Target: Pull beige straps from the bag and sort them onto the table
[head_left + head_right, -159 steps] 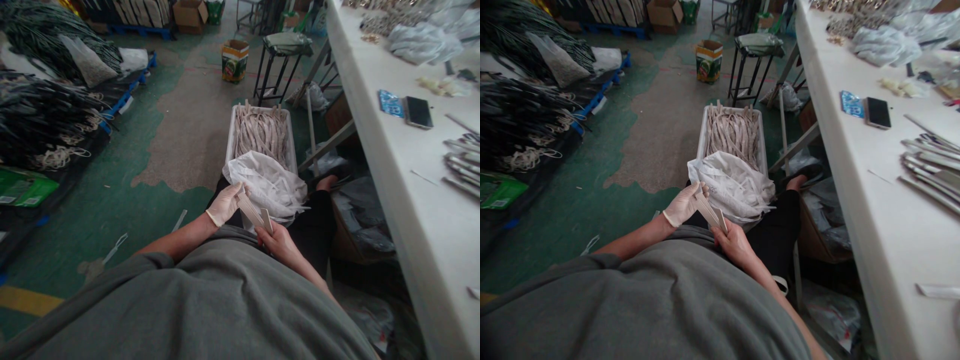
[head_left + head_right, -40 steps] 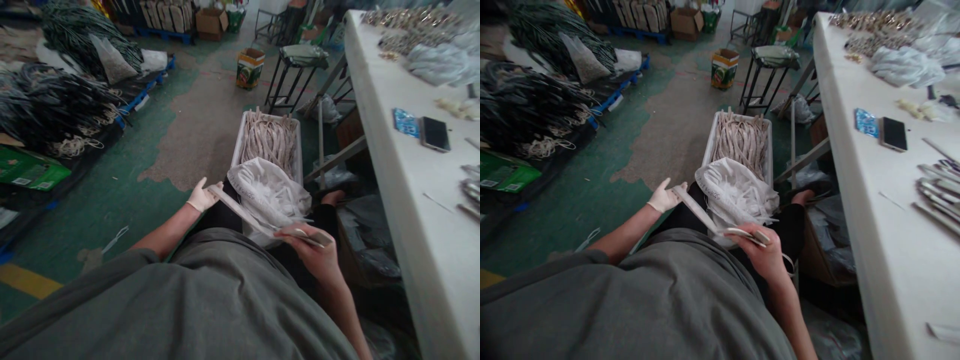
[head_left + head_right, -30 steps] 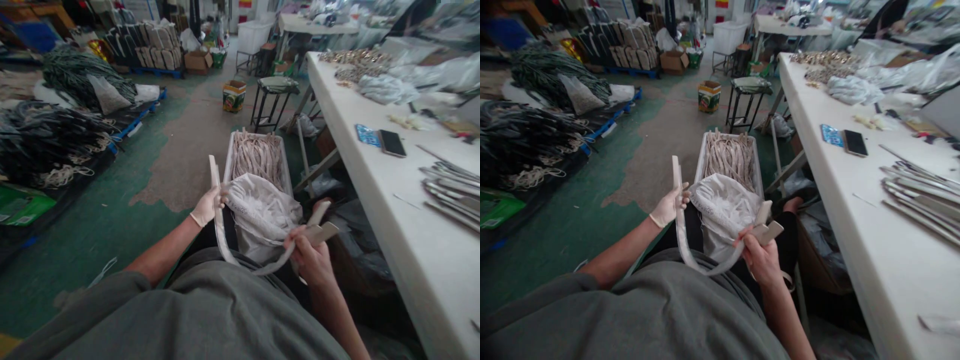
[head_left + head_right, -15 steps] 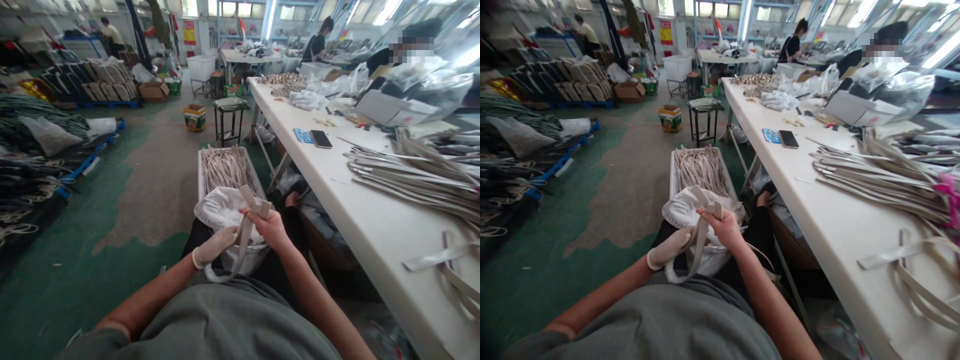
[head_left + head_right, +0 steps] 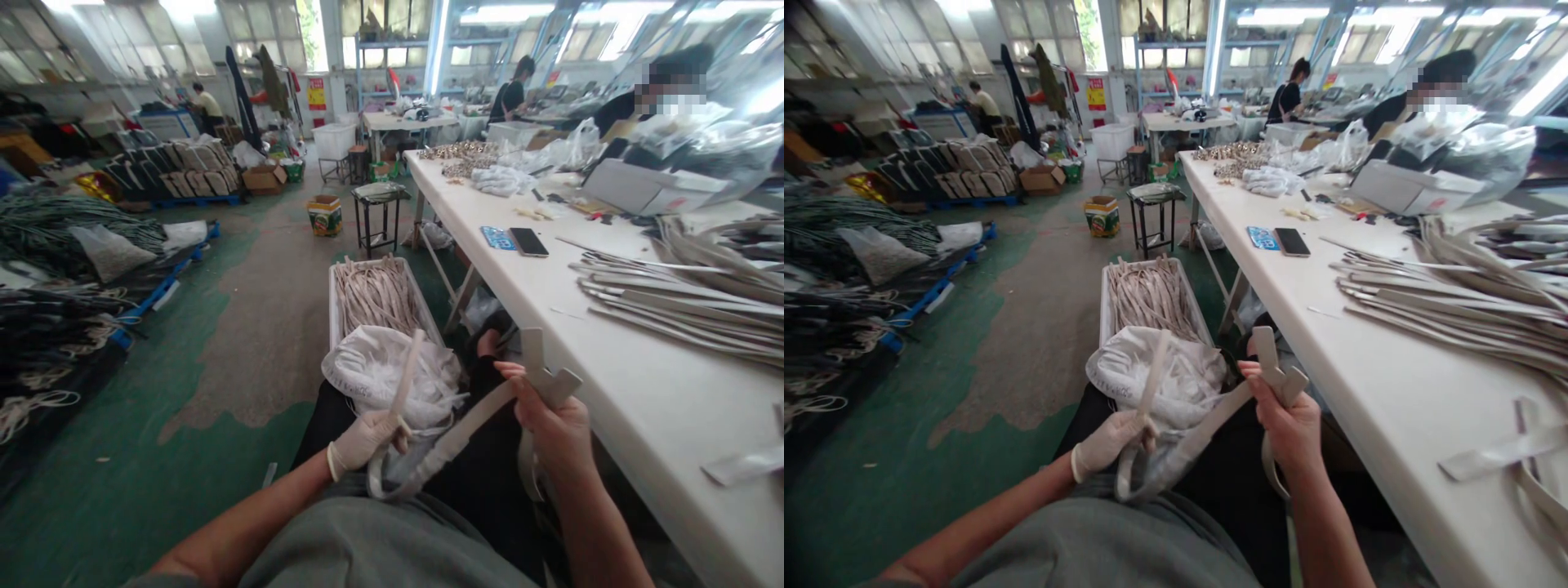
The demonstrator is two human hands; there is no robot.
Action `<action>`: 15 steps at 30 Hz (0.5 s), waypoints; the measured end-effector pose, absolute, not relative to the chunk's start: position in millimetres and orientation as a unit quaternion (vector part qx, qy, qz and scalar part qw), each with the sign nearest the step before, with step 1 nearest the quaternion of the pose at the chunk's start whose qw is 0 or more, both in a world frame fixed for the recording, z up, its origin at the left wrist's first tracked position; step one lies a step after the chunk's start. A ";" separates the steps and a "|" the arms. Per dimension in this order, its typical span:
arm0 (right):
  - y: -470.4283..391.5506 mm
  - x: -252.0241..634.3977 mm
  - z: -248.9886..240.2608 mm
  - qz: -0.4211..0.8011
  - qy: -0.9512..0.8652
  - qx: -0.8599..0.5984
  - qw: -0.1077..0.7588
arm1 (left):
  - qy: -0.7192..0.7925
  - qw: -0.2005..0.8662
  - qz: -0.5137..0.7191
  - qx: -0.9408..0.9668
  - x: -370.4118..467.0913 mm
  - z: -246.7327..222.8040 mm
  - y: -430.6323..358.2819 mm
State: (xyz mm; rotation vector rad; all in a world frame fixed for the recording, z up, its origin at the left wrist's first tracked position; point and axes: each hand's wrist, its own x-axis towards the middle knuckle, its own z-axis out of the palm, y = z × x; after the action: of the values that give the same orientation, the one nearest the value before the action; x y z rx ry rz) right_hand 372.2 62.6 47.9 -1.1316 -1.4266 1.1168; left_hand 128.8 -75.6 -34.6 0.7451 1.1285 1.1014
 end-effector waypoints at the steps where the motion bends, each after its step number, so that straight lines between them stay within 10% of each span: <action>1: 64.7 388.3 38.1 0.411 -0.592 -0.505 0.476 | 0.522 0.607 0.501 0.327 114.5 -37.6 -71.3; 9: 17.0 518.6 -55.8 0.369 -0.601 -0.680 0.199 | 0.686 0.497 0.455 0.275 12.1 -60.7 -15.0; 15: 16.5 512.2 -88.5 0.376 -0.578 -0.697 0.195 | 0.681 0.543 0.432 0.236 9.0 -41.7 91.8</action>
State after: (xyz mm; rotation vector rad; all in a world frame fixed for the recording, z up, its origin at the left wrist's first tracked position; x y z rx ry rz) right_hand 512.2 16.5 -88.5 -1.9540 -1.6206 1.0539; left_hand 9.0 91.8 -41.7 0.5593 1.6158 1.0257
